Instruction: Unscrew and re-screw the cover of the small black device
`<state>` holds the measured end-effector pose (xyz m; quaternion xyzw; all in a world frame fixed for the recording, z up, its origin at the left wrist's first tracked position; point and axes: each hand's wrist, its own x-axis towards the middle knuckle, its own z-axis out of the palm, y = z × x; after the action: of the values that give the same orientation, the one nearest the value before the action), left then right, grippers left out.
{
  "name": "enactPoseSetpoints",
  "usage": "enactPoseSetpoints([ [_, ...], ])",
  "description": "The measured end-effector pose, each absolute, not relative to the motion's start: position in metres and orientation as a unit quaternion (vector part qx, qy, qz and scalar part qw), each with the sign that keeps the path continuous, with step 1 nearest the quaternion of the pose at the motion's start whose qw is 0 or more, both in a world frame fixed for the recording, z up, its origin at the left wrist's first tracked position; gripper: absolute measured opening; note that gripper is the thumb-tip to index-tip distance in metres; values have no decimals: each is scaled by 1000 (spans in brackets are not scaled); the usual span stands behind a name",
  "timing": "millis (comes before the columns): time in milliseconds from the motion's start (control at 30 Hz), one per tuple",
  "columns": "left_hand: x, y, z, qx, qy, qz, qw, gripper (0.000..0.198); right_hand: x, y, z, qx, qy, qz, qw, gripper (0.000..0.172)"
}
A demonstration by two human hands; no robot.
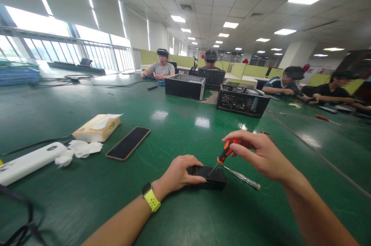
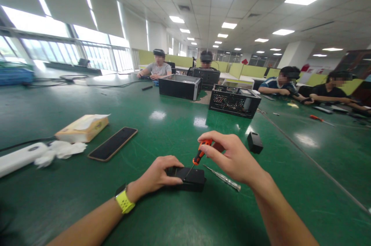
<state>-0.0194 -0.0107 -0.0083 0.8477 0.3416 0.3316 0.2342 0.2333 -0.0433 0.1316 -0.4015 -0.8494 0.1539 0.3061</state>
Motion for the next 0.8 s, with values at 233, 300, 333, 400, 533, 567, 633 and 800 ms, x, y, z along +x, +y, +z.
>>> enactPoseSetpoints([
  [233,-19,-12,-7,849,347,329,226,39,219,-38,120,-485,-820,-55,298,39],
  [300,-19,-11,-7,850,343,330,224,40,219,-36,119,-475,-826,-38,302,33],
  [333,-19,-11,-7,851,342,330,222,41,218,-35,119,-461,-832,-18,307,28],
  [400,-19,-11,-8,854,339,329,217,42,218,-34,118,-444,-835,23,324,18],
  [533,-20,-10,-8,860,330,329,210,43,218,-34,116,-449,-802,114,376,19],
  [567,-20,-10,-8,860,328,329,209,44,219,-34,115,-449,-794,136,387,19],
  [633,-20,-10,-8,861,327,328,210,45,220,-34,114,-447,-782,164,402,19],
  [800,-21,-11,-7,863,324,328,208,45,224,-33,116,-444,-784,172,398,20],
])
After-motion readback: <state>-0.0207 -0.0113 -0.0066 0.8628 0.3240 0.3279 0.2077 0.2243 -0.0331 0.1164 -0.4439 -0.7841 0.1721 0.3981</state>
